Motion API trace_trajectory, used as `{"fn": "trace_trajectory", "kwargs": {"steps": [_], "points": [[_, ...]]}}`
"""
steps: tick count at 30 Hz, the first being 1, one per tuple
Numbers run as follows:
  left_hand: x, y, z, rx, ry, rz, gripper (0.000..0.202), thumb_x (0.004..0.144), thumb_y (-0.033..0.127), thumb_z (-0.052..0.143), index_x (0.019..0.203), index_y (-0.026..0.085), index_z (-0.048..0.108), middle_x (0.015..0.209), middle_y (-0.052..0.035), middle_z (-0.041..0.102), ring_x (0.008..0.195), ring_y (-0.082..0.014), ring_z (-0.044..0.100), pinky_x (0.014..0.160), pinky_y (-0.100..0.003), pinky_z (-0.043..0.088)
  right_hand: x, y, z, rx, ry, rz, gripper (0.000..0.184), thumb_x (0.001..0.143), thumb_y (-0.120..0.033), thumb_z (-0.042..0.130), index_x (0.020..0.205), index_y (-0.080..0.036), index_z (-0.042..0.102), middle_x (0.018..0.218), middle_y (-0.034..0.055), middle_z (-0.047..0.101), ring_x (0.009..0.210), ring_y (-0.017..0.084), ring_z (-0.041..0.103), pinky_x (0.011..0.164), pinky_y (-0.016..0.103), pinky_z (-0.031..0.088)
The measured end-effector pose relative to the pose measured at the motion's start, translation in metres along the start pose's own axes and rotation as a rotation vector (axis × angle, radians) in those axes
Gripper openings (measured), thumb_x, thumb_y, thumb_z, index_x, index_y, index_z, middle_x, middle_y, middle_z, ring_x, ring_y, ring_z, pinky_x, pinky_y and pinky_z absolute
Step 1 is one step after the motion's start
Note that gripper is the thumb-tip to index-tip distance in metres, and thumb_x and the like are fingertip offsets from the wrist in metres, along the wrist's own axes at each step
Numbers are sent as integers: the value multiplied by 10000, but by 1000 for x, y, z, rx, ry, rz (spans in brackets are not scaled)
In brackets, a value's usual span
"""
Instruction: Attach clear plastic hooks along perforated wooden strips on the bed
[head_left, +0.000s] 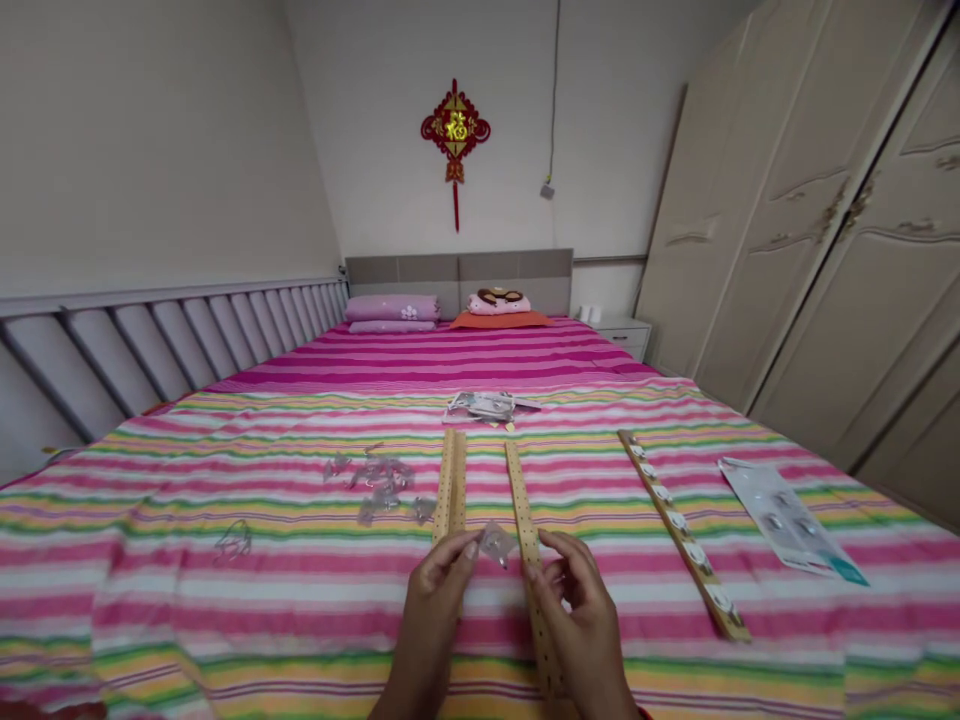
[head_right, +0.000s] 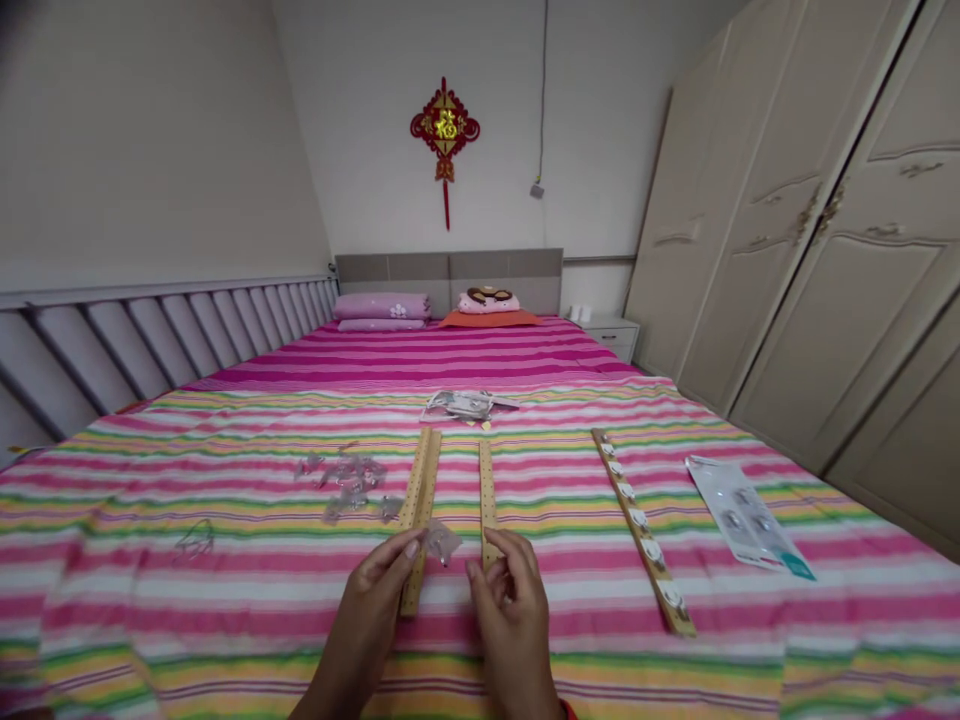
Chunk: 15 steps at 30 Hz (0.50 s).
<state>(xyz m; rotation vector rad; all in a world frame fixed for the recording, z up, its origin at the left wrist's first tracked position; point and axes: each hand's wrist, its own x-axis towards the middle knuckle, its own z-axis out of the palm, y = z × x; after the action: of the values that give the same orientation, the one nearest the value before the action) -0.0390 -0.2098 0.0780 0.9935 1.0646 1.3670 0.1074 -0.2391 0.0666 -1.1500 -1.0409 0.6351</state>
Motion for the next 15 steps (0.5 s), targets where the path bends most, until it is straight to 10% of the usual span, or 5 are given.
{"fn": "trace_trajectory", "kwargs": {"steps": [7, 15], "points": [[-14, -11, 10, 132, -130, -107, 280, 658, 387, 723, 822, 161, 745, 876, -70, 730, 925, -246, 624, 872, -321, 449, -8, 19, -17, -255, -169, -280, 481, 829, -214, 566, 1298, -289, 490, 1257, 107, 469, 1071, 244, 523, 816, 370, 504], [-23, -11, 23, 164, -258, -210, 227, 677, 371, 703, 704, 148, 732, 740, -57, 709, 763, -193, 617, 759, -282, 455, -6, 26, -36, -141, -314, -172, 482, 766, -221, 629, 1240, -286, 566, 1226, 85, 518, 1147, 249, 501, 942, 390, 453]]}}
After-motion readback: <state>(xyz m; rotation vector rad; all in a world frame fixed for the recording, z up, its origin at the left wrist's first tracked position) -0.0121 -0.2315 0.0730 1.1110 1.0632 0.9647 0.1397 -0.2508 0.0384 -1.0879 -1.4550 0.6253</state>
